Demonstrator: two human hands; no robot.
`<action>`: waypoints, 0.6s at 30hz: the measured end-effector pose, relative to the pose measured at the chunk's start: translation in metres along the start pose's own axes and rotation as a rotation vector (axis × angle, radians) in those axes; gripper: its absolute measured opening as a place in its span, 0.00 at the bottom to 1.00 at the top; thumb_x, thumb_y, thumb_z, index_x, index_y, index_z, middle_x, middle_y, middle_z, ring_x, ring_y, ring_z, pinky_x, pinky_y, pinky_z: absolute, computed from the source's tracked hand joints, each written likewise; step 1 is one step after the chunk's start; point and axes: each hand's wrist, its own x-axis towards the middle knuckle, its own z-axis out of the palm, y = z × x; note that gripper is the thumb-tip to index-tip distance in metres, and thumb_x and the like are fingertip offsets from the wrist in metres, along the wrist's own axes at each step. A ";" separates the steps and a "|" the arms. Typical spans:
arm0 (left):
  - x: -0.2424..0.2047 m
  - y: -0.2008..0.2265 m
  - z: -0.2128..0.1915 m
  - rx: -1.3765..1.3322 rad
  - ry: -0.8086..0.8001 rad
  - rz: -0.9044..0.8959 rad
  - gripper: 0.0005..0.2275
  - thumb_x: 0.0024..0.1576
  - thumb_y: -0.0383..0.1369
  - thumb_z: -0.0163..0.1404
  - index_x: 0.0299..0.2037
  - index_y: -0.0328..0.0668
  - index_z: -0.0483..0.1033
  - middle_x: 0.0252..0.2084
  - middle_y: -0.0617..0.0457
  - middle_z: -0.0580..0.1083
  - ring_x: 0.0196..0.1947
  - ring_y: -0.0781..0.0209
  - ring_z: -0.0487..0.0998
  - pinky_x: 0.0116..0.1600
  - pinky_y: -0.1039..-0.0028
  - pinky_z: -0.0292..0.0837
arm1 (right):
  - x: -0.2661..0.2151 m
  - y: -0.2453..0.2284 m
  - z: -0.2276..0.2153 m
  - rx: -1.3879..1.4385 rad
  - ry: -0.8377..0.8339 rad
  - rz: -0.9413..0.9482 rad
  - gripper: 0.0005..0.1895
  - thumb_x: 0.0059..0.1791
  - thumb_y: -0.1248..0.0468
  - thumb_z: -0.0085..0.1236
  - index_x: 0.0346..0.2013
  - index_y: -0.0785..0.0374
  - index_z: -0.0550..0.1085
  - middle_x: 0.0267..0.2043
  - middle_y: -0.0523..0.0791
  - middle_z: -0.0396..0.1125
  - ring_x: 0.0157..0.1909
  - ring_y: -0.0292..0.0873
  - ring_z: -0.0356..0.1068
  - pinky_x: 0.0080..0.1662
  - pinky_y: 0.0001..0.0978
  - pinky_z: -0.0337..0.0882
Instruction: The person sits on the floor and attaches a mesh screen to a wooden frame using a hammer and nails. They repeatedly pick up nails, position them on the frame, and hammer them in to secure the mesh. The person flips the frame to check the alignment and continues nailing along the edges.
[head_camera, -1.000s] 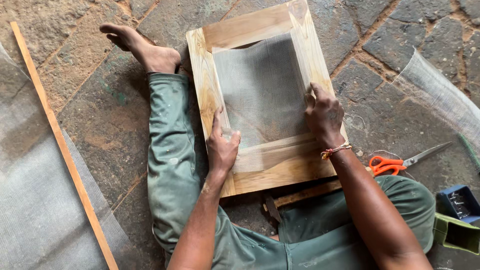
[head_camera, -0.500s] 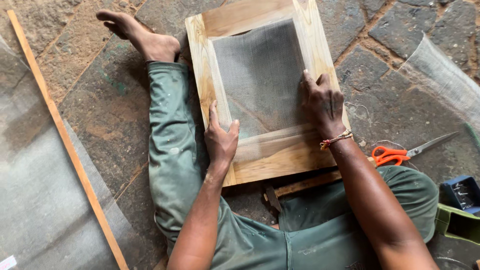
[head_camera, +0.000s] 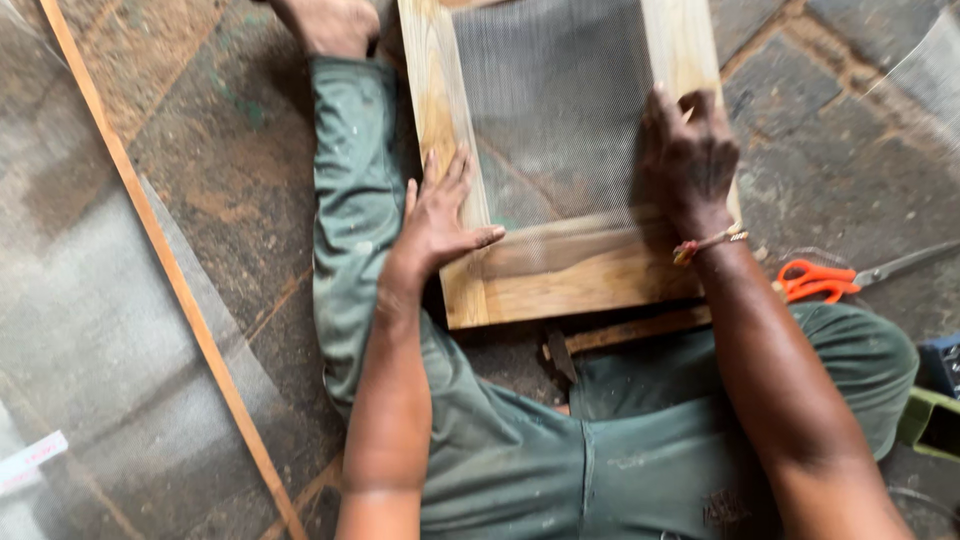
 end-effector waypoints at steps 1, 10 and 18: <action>-0.001 -0.003 -0.005 -0.016 -0.053 0.008 0.52 0.40 0.51 0.68 0.74 0.46 0.52 0.79 0.56 0.45 0.79 0.43 0.35 0.74 0.42 0.31 | -0.003 0.002 0.002 0.012 0.001 -0.003 0.10 0.60 0.61 0.61 0.56 0.58 0.78 0.46 0.49 0.66 0.42 0.52 0.71 0.39 0.43 0.72; -0.005 0.004 -0.001 -0.054 0.057 0.001 0.56 0.33 0.48 0.72 0.76 0.58 0.52 0.80 0.62 0.48 0.80 0.49 0.40 0.77 0.43 0.33 | -0.011 0.017 0.011 0.083 -0.010 0.003 0.08 0.55 0.60 0.62 0.46 0.59 0.76 0.48 0.48 0.66 0.50 0.51 0.70 0.46 0.45 0.71; 0.000 0.004 0.003 -0.057 0.076 -0.033 0.55 0.31 0.46 0.74 0.74 0.62 0.56 0.79 0.64 0.49 0.79 0.52 0.41 0.78 0.44 0.32 | -0.013 0.011 -0.035 0.064 -0.059 -0.188 0.26 0.49 0.52 0.73 0.53 0.65 0.75 0.51 0.52 0.67 0.50 0.53 0.68 0.48 0.43 0.70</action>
